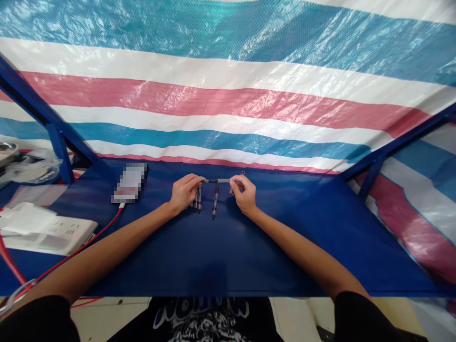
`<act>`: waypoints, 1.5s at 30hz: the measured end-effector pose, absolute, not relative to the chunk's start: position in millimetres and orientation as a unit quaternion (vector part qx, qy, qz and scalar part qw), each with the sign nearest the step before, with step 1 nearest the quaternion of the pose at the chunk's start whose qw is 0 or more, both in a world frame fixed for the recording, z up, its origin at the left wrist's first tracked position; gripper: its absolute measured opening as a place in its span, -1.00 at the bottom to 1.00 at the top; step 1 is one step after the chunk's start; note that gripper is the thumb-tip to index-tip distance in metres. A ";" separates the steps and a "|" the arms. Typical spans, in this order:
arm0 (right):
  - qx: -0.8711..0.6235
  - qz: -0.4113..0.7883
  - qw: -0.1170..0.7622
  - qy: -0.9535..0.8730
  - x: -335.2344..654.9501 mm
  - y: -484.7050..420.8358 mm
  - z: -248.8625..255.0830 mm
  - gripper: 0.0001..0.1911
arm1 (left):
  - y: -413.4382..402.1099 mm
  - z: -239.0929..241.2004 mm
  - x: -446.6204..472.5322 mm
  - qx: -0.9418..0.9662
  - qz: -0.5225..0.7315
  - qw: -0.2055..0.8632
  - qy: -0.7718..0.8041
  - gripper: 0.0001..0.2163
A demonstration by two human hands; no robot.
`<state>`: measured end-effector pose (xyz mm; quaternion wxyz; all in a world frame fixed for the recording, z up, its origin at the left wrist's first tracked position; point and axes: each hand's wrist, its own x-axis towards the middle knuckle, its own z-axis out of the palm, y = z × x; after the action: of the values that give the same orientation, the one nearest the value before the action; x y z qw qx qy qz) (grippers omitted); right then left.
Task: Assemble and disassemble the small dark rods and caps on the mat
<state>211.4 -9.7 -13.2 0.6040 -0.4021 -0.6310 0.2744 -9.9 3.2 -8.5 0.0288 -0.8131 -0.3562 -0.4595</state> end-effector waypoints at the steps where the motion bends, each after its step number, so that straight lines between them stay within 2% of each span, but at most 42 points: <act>1: -0.400 0.275 0.604 -0.632 211.3 -9.7 -13.2 -0.80 | 3.1 -8.5 -9.7 -0.813 -0.461 0.031 -0.354 -0.78; 14: -0.392 0.289 0.593 -0.641 210.1 -12.0 -10.0 -0.85 | 2.2 -8.4 -9.2 -0.817 -0.463 0.068 -0.338 -0.76; 30: -0.401 0.289 0.564 -0.662 209.9 -13.7 -11.6 -0.82 | 2.3 -11.8 -10.2 -0.816 -0.463 0.117 -0.325 -0.78; 45: -0.394 0.257 0.554 -0.686 209.1 -17.1 -9.7 -0.83 | 1.5 -14.0 -10.3 -0.817 -0.457 0.094 -0.338 -0.77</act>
<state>209.1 -17.1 -9.7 0.5544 -0.3942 -0.6863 0.2573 -10.3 1.5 -14.0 0.0944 -0.8174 -0.3376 -0.4571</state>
